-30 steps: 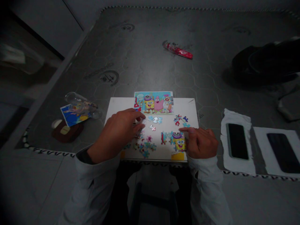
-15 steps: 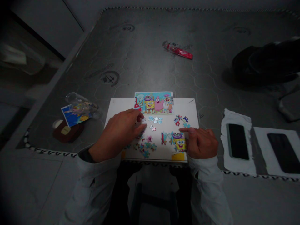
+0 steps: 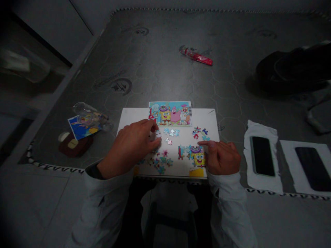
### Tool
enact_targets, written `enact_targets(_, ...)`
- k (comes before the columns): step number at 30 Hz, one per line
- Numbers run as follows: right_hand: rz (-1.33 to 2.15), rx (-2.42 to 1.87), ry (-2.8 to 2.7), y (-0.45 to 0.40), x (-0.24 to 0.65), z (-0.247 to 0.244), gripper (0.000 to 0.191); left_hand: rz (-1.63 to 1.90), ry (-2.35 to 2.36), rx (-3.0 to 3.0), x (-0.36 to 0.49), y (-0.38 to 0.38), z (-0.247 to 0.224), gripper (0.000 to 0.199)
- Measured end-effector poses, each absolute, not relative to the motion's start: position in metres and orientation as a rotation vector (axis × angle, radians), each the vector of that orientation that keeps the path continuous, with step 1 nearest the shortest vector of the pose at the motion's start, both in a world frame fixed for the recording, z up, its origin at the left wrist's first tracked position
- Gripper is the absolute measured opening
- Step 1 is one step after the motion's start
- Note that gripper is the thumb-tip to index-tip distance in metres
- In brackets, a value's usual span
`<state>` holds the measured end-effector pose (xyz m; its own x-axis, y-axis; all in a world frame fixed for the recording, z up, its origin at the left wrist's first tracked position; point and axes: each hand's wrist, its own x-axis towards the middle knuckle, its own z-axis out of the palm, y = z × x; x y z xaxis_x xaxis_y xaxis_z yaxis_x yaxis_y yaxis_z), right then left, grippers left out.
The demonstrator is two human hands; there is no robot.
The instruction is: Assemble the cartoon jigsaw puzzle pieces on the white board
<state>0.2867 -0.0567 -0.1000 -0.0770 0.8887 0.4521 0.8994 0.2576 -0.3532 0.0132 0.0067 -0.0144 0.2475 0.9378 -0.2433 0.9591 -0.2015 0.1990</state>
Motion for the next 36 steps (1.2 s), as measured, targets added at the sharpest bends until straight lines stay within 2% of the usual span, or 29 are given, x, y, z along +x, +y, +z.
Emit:
enact_targets(11, 0.029, -1.620, -1.886, -0.057, 0.281, -0.095, 0.057, -0.082, 1.759, 2.231, 0.012, 0.006, -0.015, 0.025)
enact_targets(24, -0.065, -1.488, -1.980, -0.053, 0.292, -0.104, 0.053, -0.066, 1.768, 2.253, 0.014, 0.009, -0.009, 0.028)
enact_targets(36, 0.037, -1.620, -1.888, -0.058, 0.281, -0.095, 0.056, -0.050, 1.758, 2.253, 0.013, 0.009, -0.012, 0.026)
